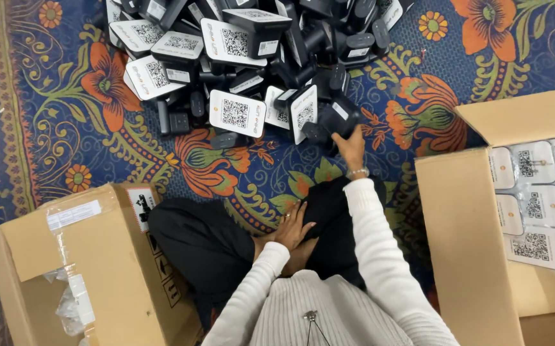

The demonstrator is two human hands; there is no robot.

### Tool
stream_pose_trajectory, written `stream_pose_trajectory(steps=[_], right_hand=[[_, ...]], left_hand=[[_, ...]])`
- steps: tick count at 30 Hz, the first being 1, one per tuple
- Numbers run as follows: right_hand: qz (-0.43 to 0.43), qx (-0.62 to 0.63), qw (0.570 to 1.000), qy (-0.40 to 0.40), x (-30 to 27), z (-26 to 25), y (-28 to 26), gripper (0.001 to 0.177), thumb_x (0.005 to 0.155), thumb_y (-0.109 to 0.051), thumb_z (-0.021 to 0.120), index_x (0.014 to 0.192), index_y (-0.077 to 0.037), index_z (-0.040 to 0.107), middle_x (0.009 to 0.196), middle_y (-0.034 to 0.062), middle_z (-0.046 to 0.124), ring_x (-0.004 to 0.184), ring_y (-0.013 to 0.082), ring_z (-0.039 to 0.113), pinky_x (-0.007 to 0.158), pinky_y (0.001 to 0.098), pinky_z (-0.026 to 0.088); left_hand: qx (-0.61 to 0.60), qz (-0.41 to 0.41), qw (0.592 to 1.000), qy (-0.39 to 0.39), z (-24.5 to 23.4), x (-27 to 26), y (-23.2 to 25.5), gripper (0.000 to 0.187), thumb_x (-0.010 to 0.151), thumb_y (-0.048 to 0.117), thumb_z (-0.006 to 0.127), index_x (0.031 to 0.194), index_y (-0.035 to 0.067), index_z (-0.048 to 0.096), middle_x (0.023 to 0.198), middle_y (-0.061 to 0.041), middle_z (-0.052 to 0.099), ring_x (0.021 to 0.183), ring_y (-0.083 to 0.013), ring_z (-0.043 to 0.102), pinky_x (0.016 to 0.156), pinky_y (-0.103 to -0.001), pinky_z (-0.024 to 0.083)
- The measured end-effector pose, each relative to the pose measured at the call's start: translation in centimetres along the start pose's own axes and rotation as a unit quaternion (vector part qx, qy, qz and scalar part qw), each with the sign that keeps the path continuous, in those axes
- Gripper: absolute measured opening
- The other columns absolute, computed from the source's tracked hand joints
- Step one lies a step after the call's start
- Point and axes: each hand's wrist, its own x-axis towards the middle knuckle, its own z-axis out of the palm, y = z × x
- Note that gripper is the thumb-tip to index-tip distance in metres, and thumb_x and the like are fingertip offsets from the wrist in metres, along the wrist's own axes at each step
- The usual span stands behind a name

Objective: The person packages small electronic items into plastic bags and places them in a cardboard box.

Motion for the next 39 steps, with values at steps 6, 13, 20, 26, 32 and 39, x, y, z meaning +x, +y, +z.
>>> stream_pose_trajectory(steps=[6, 13, 20, 26, 32, 39], right_hand=[[-0.025, 0.041, 0.999, 0.016, -10.2, -2.2, -2.5, 0.057, 0.075, -0.023, 0.085, 0.120, 0.003, 0.060, 0.107, 0.0230, 0.075, 0.098, 0.0355, 0.074, 0.084, 0.0412, 0.057], [0.025, -0.019, 0.999, -0.029, -21.2, 3.1, -6.8, 0.050, 0.076, -0.027, 0.087, 0.109, 0.002, 0.062, 0.092, 0.0226, 0.076, 0.085, 0.0383, 0.075, 0.075, 0.0440, 0.058], [-0.093, 0.021, 0.995, -0.033, -24.5, 5.7, -13.0, 0.055, 0.077, -0.024, 0.086, 0.115, 0.004, 0.057, 0.093, 0.0228, 0.071, 0.084, 0.0409, 0.071, 0.071, 0.0457, 0.056], [-0.170, -0.032, 0.983, -0.066, -23.7, 11.4, -8.6, 0.027, 0.087, -0.014, 0.079, 0.088, -0.002, 0.055, 0.083, 0.0171, 0.060, 0.078, 0.0384, 0.061, 0.071, 0.0466, 0.050], [-0.205, -0.015, 0.967, -0.150, -23.3, 10.6, -8.3, 0.018, 0.086, -0.006, 0.073, 0.096, -0.001, 0.059, 0.094, 0.0179, 0.062, 0.089, 0.0390, 0.063, 0.078, 0.0454, 0.051], [-0.249, -0.044, 0.940, -0.228, -23.9, 9.4, -3.5, 0.028, 0.079, 0.001, 0.071, 0.106, -0.001, 0.064, 0.105, 0.0213, 0.066, 0.104, 0.0428, 0.062, 0.093, 0.0460, 0.049]], left_hand=[[-0.075, 0.029, 0.995, 0.052, -2.0, -0.4, 1.1, 0.096, 0.097, 0.050, 0.062, 0.163, 0.004, 0.007, 0.166, -0.027, 0.021, 0.148, -0.0509, 0.028, 0.118, -0.057, 0.027], [-0.257, -0.008, 0.933, 0.250, -5.9, 0.5, 1.9, 0.123, 0.077, 0.014, 0.082, 0.159, 0.000, -0.008, 0.162, -0.034, 0.022, 0.147, -0.0459, 0.033, 0.118, -0.047, 0.035], [-0.399, -0.008, 0.849, 0.347, -8.0, 0.5, -3.5, 0.118, 0.086, 0.007, 0.077, 0.164, 0.008, -0.011, 0.153, -0.031, 0.042, 0.136, -0.0379, 0.050, 0.113, -0.041, 0.041], [-0.470, 0.065, 0.846, 0.241, -3.9, 4.7, -10.3, 0.063, 0.101, 0.006, 0.059, 0.158, 0.010, 0.033, 0.145, -0.017, 0.055, 0.128, -0.0252, 0.056, 0.108, -0.036, 0.047], [-0.613, 0.002, 0.761, 0.213, 1.0, 9.2, -16.9, 0.010, 0.110, 0.005, 0.051, 0.112, -0.002, 0.057, 0.106, -0.013, 0.062, 0.097, -0.0244, 0.061, 0.085, -0.032, 0.051], [-0.235, 0.000, 0.919, 0.317, -6.6, 4.0, -9.6, 0.050, 0.083, -0.013, 0.054, 0.131, 0.002, 0.054, 0.129, -0.024, 0.063, 0.121, -0.0374, 0.062, 0.100, -0.045, 0.051]])
